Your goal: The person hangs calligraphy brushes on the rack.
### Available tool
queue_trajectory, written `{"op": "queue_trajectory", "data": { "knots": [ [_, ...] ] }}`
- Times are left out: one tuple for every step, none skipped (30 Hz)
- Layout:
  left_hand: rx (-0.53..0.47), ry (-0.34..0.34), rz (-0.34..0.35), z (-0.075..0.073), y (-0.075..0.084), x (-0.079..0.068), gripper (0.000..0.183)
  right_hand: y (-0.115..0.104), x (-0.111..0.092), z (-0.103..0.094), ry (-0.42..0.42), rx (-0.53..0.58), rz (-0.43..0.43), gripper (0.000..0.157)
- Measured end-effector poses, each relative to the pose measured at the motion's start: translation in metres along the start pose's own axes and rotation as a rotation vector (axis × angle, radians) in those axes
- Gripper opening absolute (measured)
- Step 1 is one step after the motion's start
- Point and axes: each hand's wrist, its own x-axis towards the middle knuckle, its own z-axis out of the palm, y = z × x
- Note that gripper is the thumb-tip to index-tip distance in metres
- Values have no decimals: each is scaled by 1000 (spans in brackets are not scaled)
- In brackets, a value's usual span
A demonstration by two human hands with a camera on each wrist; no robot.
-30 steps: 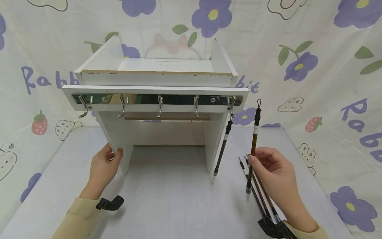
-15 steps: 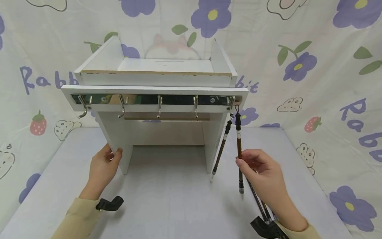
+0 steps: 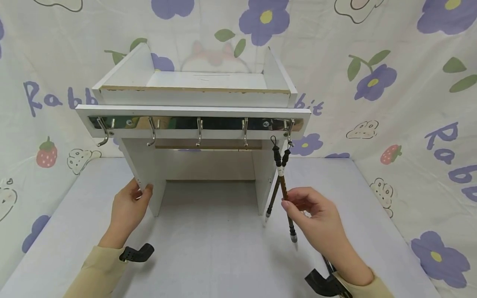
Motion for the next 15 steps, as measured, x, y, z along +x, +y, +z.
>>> {"op": "queue_trajectory", "data": {
  "knots": [
    [1,0,0,0,0,0,37,0,0,1,-7,-2,4,23],
    [0,0,1,0,0,0,37,-1,0,2,-14,-7,5,22],
    [0,1,2,0,0,0,37,-1,0,3,-23,-11,-5,21],
    [-1,2,4,0,0,0,37,-1,1,4,-33,-4,-20,21],
    [-4,2,6,0,0,0,38,-2,1,5,-41,-2,-36,21],
    [-6,3,8,0,-1,0,38,-2,1,6,-48,0,-52,22],
    [-8,4,11,0,-1,0,38,-2,1,8,-54,-2,-65,22],
    [-9,4,12,0,-1,0,39,-2,1,9,-59,-5,-76,22],
    [-9,5,13,0,-1,0,39,-1,2,10,-63,-5,-83,23],
    [-9,5,13,0,-1,0,39,-1,2,11,-65,-9,-84,23],
    [-8,5,12,0,-2,0,40,0,2,12,-68,-18,-88,22],
    [-6,5,13,0,-2,0,40,0,2,13,-69,-27,-89,23],
    [-5,5,12,0,-2,0,40,1,2,13,-72,-36,-89,22],
    [-3,6,12,0,-2,0,40,2,2,14,-75,-46,-91,22],
    [-3,6,11,1,-2,0,41,2,2,14,-78,-53,-89,22]
  ]
}}
